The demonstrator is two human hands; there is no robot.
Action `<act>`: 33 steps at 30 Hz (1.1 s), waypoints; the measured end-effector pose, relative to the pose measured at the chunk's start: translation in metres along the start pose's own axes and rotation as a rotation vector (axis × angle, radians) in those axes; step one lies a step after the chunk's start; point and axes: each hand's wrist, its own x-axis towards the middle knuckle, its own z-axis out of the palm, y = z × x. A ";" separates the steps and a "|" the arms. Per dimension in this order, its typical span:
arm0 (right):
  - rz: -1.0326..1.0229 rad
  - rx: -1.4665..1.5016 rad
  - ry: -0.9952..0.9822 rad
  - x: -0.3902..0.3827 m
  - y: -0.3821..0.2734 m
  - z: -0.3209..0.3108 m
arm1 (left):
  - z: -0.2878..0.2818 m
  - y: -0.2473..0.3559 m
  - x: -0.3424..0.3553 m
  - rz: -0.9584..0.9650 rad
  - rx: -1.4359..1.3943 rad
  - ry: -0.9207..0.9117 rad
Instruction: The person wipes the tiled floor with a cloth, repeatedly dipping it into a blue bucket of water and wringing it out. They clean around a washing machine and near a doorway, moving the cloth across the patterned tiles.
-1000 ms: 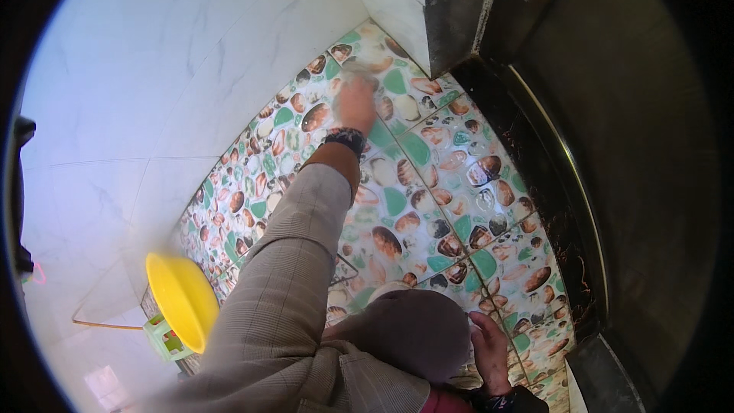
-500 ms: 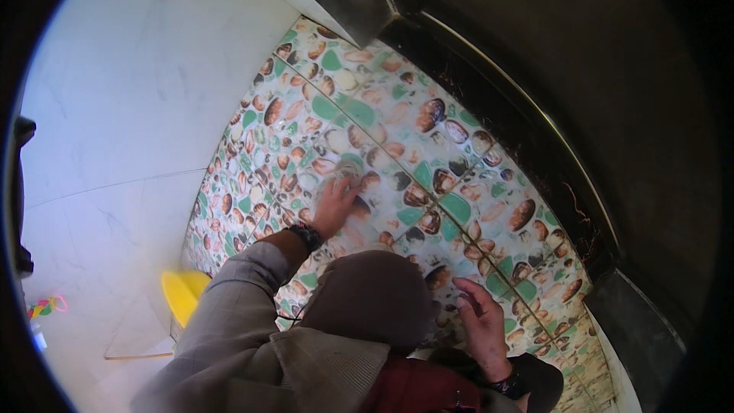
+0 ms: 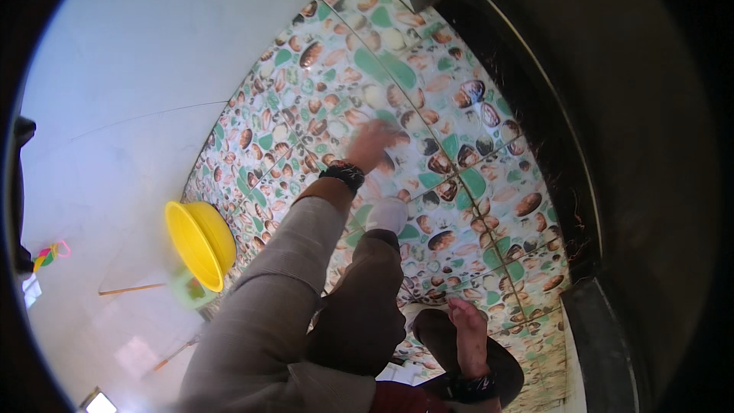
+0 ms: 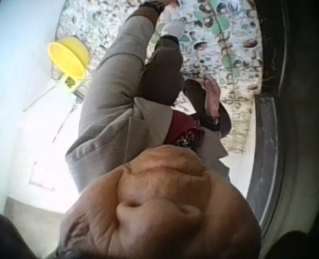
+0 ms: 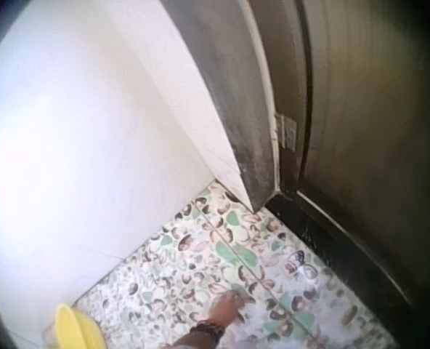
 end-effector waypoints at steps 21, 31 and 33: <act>-0.056 -0.526 -0.173 -0.194 -0.149 0.076 | -0.240 0.066 -0.330 -0.825 -2.056 0.619; -0.065 -0.801 -0.465 -0.276 -0.179 0.167 | -0.275 0.087 -0.554 -0.842 -2.241 1.309; -0.083 -0.862 -0.494 -0.282 -0.176 0.191 | -0.275 0.074 -0.580 -0.798 -2.263 1.427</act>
